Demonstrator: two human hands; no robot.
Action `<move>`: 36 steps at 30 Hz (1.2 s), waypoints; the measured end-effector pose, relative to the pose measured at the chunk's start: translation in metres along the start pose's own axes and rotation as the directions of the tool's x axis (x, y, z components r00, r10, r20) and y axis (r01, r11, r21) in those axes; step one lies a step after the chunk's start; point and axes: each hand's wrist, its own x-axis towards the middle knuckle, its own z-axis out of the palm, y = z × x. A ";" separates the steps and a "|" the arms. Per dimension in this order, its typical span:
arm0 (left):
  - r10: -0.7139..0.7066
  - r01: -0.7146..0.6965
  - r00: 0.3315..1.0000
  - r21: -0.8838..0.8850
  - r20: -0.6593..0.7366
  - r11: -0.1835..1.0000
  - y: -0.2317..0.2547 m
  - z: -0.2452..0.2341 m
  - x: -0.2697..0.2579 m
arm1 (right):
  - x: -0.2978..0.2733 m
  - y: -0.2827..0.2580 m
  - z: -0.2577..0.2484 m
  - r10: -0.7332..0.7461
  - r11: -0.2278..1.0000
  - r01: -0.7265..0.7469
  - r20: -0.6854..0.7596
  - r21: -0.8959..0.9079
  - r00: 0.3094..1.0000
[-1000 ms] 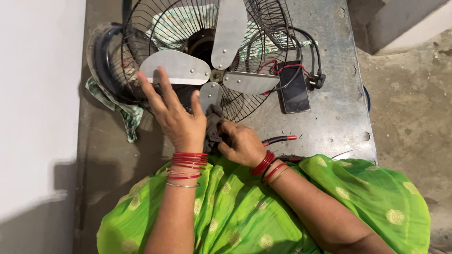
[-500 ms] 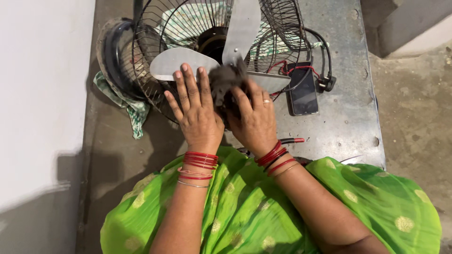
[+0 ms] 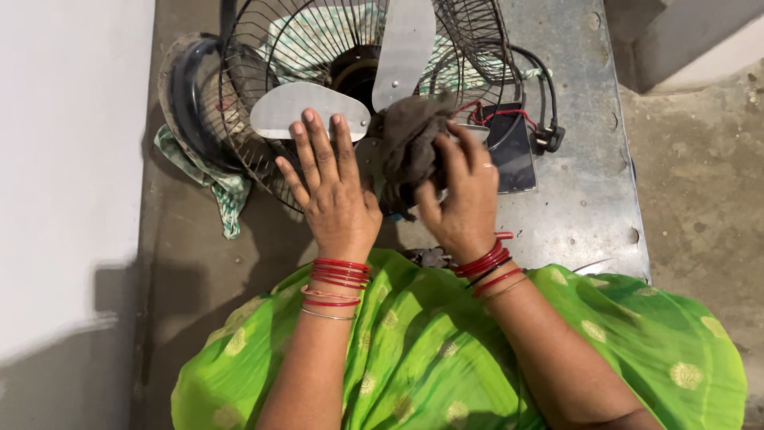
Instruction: The person wipes the fan blades and the interior of the fan cage using a dark cloth. They rotate the blades by hand to reach different areas and wipe the motor housing and cage wires.
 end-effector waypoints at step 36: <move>0.008 -0.010 0.995 0.012 0.099 1.000 0.008 0.013 -0.005 | -0.040 0.022 0.063 -0.131 0.965 0.176 0.222 -0.194 0.966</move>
